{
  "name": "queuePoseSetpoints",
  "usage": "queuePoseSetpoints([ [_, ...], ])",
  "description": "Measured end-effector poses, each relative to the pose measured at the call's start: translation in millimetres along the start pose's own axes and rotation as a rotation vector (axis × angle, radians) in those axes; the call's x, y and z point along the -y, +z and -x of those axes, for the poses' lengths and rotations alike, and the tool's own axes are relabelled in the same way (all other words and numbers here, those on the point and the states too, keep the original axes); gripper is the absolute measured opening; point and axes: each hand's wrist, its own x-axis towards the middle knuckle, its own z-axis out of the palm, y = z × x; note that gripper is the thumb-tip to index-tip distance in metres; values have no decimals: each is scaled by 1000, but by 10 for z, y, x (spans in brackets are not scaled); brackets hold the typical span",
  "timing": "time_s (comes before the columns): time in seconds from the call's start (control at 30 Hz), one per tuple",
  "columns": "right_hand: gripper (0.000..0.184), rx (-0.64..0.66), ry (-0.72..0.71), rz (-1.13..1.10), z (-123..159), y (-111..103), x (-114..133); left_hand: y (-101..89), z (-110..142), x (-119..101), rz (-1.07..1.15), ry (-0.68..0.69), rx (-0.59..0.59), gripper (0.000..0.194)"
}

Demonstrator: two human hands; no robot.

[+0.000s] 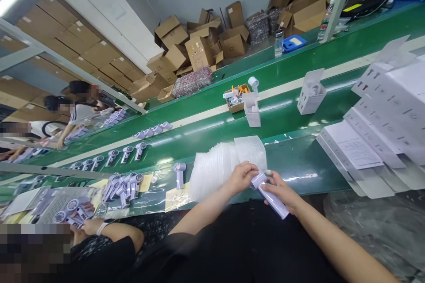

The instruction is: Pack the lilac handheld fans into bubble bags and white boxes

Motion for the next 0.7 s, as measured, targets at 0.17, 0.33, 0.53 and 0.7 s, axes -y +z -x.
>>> queuePoseSetpoints([
  [0.17, 44, 67, 0, 35, 58, 13, 85, -193, 126, -88, -374, 264, 246, 21],
  [0.33, 40, 40, -86, -33, 99, 47, 106, -282, 382, -60, -714, 456, 202, 25],
  [0.53, 42, -102, -180, -77, 72, 153, 0, -73, 268, 221, -791, 182, -187, 20],
  [0.7, 44, -247, -122, -113, 45, 193, 0, 118, 273, 114, -696, 435, -162, 16],
])
